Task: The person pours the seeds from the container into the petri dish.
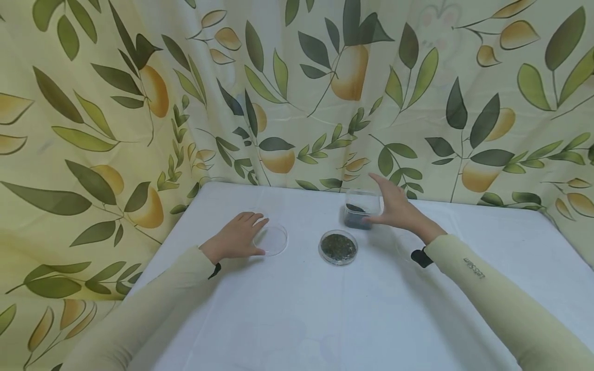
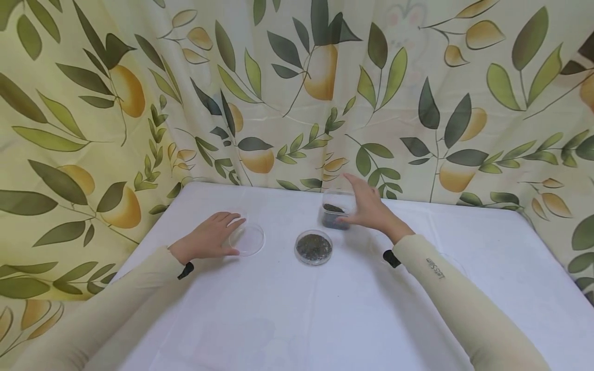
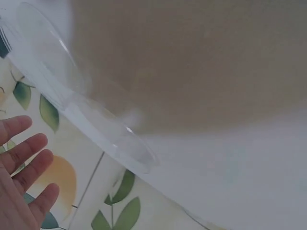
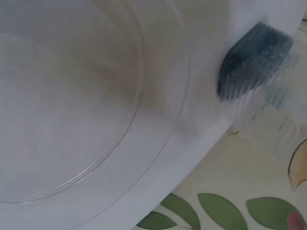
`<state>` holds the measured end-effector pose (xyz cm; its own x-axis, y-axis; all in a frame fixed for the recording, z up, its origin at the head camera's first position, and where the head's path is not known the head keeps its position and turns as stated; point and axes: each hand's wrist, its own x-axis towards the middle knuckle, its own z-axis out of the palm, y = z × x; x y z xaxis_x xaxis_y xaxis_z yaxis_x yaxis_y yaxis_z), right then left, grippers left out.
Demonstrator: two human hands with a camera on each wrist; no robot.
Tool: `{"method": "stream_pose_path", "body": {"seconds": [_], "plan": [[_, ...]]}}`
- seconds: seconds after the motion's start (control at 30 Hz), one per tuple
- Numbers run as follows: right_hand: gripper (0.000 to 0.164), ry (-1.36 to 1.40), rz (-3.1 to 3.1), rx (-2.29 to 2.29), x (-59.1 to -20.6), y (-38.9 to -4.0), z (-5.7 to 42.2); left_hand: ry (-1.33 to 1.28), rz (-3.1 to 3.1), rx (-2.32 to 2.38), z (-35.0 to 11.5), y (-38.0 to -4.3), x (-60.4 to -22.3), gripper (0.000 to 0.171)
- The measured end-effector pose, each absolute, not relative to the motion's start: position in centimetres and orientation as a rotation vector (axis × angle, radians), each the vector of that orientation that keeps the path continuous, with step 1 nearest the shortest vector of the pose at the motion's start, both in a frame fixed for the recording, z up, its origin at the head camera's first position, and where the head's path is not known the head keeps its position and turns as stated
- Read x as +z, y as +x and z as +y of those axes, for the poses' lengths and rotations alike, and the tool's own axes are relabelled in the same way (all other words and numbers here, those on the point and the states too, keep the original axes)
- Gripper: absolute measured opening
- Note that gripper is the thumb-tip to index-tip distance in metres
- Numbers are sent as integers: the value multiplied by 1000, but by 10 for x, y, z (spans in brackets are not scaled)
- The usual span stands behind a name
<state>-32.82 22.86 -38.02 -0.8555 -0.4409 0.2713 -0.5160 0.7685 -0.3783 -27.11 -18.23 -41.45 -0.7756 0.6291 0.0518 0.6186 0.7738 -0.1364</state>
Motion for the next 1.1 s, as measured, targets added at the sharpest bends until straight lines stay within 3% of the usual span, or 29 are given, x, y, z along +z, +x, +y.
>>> {"method": "stream_pose_path", "body": {"seconds": [0.33,1.1], "plan": [[116,682,-2926,662,-391,-346,241,-896,-2914,133,-190,-272,-432,84],[102,625,-3121,643,-403,-363,242,-846,-2912,98,-192,-277,-442,82]]}}
